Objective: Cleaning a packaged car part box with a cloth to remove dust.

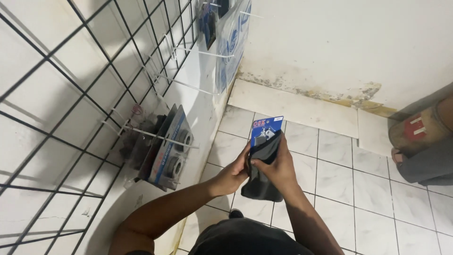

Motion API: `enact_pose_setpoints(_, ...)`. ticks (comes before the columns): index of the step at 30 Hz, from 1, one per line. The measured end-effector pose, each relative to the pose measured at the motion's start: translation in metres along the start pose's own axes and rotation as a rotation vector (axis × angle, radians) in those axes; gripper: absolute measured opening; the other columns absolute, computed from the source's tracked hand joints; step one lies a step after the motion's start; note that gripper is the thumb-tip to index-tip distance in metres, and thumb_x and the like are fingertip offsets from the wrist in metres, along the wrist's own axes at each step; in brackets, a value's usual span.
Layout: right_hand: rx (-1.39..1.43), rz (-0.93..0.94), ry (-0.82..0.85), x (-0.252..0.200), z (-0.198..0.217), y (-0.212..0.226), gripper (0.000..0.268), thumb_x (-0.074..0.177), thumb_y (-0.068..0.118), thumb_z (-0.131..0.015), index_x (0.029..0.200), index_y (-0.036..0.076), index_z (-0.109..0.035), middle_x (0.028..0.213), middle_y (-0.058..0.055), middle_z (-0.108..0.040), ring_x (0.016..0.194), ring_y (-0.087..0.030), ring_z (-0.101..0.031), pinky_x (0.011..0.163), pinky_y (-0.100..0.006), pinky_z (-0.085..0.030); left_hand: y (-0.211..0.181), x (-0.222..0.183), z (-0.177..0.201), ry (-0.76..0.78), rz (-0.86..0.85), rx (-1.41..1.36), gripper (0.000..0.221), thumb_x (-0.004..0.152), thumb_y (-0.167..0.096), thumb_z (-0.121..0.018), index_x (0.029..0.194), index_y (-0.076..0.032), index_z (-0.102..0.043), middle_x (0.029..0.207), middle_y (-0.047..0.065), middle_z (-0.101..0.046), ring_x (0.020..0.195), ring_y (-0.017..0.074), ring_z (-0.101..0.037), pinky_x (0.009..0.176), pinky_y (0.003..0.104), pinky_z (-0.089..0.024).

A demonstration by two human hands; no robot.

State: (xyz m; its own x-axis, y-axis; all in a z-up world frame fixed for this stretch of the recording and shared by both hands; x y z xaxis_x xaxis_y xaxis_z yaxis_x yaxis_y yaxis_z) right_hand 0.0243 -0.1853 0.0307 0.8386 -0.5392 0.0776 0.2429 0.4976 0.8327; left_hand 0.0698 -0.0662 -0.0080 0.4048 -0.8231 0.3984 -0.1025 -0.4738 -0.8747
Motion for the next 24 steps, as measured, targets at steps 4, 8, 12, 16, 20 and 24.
enact_pose_setpoints(4, 0.065, 0.036, 0.006, 0.006, 0.001, -0.007, 0.107, 0.065, 0.013, -0.091, 0.154, 0.003, -0.032, 0.134, -0.032, -0.059, 0.126, -0.053, -0.053, 0.106, -0.063, -0.046, 0.026, -0.006, 0.02, -0.084, -0.047, -0.223, 0.097, 0.084, 0.027, -0.037, 0.165, -0.013, -0.001, 0.157, 0.023, -0.038, 0.134, 0.0263, -0.044, 0.106, 0.038, -0.042)
enact_pose_setpoints(8, 0.178, 0.071, 0.009, 0.007, 0.005, -0.009, 0.087, 0.075, 0.009, -0.083, 0.152, 0.007, -0.042, 0.128, -0.025, -0.066, 0.126, -0.044, -0.058, 0.104, -0.055, -0.049, 0.03, -0.005, 0.018, 0.006, -0.037, -0.185, 0.091, 0.091, 0.018, -0.037, 0.165, -0.016, 0.004, 0.153, 0.027, -0.042, 0.135, 0.0283, -0.047, 0.102, 0.034, -0.047)
enact_pose_setpoints(12, 0.119, 0.035, -0.027, -0.004, 0.002, 0.011, 0.125, 0.054, 0.012, -0.097, 0.154, 0.003, -0.023, 0.136, -0.034, -0.056, 0.129, -0.055, -0.05, 0.109, -0.064, -0.042, 0.017, -0.006, -0.007, 0.07, -0.065, 0.1, 0.095, 0.085, 0.026, -0.037, 0.164, -0.008, 0.004, 0.166, 0.025, -0.016, 0.148, 0.0285, -0.02, 0.12, 0.044, -0.022)
enact_pose_setpoints(16, 0.095, 0.02, -0.02, -0.002, 0.003, -0.013, 0.11, 0.06, 0.013, -0.094, 0.15, 0.006, -0.032, 0.13, -0.032, -0.061, 0.124, -0.053, -0.055, 0.105, -0.064, -0.047, 0.029, -0.01, 0.004, 0.029, -0.056, -0.021, 0.096, 0.084, 0.027, -0.035, 0.163, -0.007, 0.008, 0.163, 0.026, -0.023, 0.148, 0.0309, -0.025, 0.119, 0.045, -0.025)
enact_pose_setpoints(20, 0.342, -0.002, 0.019, 0.012, 0.006, -0.051, 0.058, 0.074, 0.005, -0.085, 0.128, 0.008, -0.063, 0.102, -0.017, -0.075, 0.1, -0.03, -0.067, 0.087, -0.046, -0.056, 0.044, -0.008, 0.018, -0.026, -0.054, -0.235, 0.085, 0.094, 0.016, -0.036, 0.164, -0.014, 0.003, 0.155, 0.029, -0.038, 0.138, 0.0344, -0.044, 0.108, 0.047, -0.044)
enact_pose_setpoints(24, 0.272, -0.015, -0.046, 0.01, -0.003, -0.04, 0.074, 0.061, 0.011, -0.095, 0.123, 0.005, -0.056, 0.099, -0.024, -0.066, 0.095, -0.039, -0.064, 0.085, -0.055, -0.049, 0.032, -0.008, 0.013, -0.023, -0.011, -0.155, 0.094, 0.09, 0.02, -0.047, 0.165, -0.014, 0.0, 0.155, 0.027, -0.039, 0.132, 0.03, -0.047, 0.104, 0.045, -0.047)
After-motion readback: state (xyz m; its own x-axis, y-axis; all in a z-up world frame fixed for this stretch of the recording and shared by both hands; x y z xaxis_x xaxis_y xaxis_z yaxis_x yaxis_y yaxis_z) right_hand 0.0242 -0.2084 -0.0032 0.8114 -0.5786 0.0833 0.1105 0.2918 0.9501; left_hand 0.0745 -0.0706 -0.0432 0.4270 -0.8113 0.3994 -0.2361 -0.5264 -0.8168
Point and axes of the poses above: each hand's wrist, its own x-axis towards the middle knuckle, its own z-axis out of the back of the hand, y = z × x, the point moved 9 cm from there along x, towards the middle knuckle
